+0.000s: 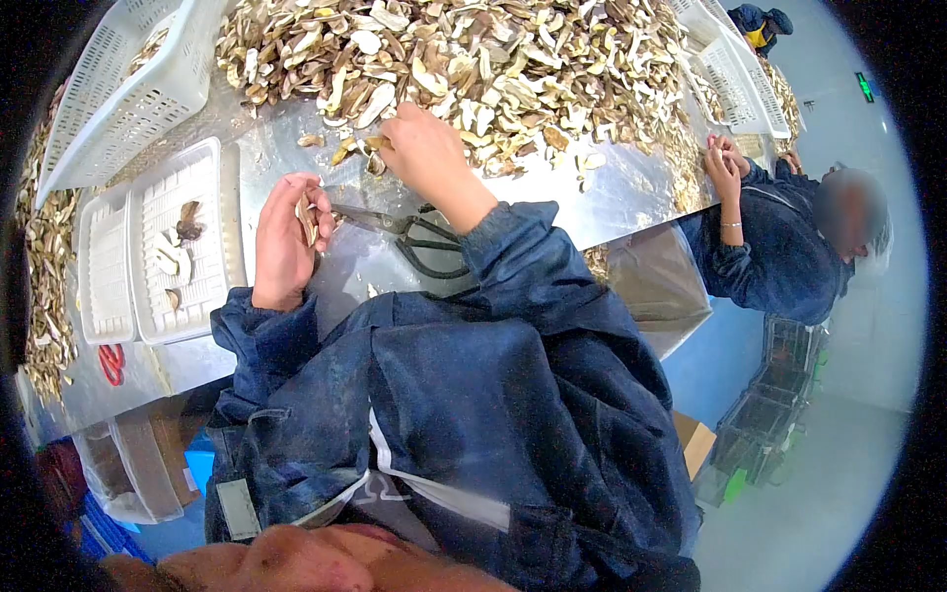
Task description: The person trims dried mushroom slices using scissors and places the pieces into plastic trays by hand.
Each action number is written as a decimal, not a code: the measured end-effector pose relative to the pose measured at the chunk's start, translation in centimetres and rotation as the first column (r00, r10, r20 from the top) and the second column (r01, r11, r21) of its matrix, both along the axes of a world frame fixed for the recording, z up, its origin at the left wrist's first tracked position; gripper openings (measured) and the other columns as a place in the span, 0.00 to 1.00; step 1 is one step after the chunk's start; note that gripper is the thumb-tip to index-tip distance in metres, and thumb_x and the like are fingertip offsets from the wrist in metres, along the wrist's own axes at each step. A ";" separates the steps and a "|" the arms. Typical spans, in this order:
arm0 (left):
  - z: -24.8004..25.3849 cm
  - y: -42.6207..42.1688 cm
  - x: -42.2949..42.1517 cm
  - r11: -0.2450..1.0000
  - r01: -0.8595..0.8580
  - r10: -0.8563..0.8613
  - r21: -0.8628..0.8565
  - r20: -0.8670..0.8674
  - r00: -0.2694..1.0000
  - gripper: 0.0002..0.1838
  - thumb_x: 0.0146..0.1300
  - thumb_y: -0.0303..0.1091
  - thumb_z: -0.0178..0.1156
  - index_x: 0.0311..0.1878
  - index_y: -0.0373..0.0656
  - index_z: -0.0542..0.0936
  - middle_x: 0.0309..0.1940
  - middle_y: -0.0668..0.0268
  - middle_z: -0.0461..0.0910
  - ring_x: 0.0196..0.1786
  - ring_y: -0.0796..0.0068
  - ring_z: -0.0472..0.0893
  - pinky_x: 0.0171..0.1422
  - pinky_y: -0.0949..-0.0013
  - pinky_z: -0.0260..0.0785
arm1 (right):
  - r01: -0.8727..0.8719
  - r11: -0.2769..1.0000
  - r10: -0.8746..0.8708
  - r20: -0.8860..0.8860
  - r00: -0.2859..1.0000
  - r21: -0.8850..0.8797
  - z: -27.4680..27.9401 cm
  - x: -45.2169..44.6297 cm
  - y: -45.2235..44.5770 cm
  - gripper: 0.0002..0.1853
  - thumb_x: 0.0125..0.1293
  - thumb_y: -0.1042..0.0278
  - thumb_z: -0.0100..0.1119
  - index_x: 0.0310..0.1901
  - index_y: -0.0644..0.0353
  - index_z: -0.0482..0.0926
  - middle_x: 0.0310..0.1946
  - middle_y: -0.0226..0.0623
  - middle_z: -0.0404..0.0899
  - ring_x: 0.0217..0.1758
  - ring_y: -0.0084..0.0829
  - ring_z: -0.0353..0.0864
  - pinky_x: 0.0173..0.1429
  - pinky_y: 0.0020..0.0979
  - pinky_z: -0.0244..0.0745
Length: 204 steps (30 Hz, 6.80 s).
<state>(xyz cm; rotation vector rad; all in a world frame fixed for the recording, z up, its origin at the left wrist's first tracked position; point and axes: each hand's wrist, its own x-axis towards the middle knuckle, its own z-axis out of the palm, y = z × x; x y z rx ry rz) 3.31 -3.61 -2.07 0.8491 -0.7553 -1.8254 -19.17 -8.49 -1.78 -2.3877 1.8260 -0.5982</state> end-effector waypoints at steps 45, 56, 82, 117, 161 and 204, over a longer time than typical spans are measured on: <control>-0.9 -0.4 -0.6 0.985 -0.169 0.169 -0.035 0.000 0.986 0.18 0.73 0.35 0.61 0.61 0.37 0.75 0.33 0.70 0.76 0.25 0.84 0.72 0.24 0.77 0.61 | -0.254 0.966 0.163 0.636 0.754 0.054 2.4 5.8 1.2 0.11 0.56 0.71 0.71 0.35 0.63 0.77 0.31 0.40 0.78 0.35 0.38 0.82 0.40 0.35 0.77; -0.3 0.1 -0.9 0.985 -0.131 0.146 -0.116 0.131 0.981 0.16 0.75 0.39 0.61 0.57 0.38 0.80 0.25 0.76 0.72 0.23 0.88 0.68 0.24 0.79 0.59 | -0.304 0.935 0.054 0.773 0.632 0.183 3.4 4.1 3.0 0.11 0.67 0.68 0.67 0.47 0.63 0.83 0.39 0.32 0.83 0.40 0.22 0.81 0.46 0.27 0.77; -0.4 0.1 -0.2 0.973 0.227 -0.230 -0.037 -0.118 0.966 0.14 0.78 0.43 0.53 0.42 0.42 0.77 0.29 0.71 0.73 0.23 0.85 0.71 0.20 0.79 0.55 | -0.445 0.827 -0.074 0.852 0.519 0.342 3.3 3.2 3.5 0.06 0.72 0.71 0.64 0.44 0.65 0.81 0.34 0.25 0.82 0.36 0.14 0.76 0.43 0.19 0.70; -0.4 0.3 -0.1 0.958 0.283 -0.286 -0.040 -0.130 0.949 0.15 0.80 0.45 0.51 0.48 0.42 0.77 0.30 0.72 0.72 0.25 0.86 0.70 0.21 0.81 0.57 | -0.422 0.854 -0.108 0.896 0.431 0.306 3.2 2.6 4.5 0.08 0.72 0.74 0.64 0.49 0.65 0.81 0.40 0.29 0.84 0.44 0.18 0.80 0.53 0.22 0.74; -0.7 0.1 -0.8 0.984 -0.138 0.145 -0.109 0.058 0.988 0.09 0.72 0.36 0.63 0.49 0.44 0.77 0.37 0.69 0.80 0.23 0.86 0.69 0.23 0.80 0.56 | -0.131 0.957 0.144 -0.032 0.989 0.257 4.6 -1.4 12.2 0.24 0.57 0.68 0.69 0.57 0.58 0.77 0.43 0.42 0.78 0.49 0.46 0.80 0.52 0.42 0.77; -0.7 0.6 -1.1 0.985 0.111 -0.053 -0.135 0.372 0.927 0.04 0.73 0.33 0.60 0.44 0.44 0.78 0.26 0.76 0.73 0.23 0.91 0.65 0.23 0.81 0.53 | -0.155 0.906 -0.017 0.401 0.916 0.393 3.7 0.5 11.6 0.17 0.71 0.59 0.63 0.51 0.64 0.76 0.29 0.52 0.80 0.33 0.52 0.82 0.40 0.43 0.75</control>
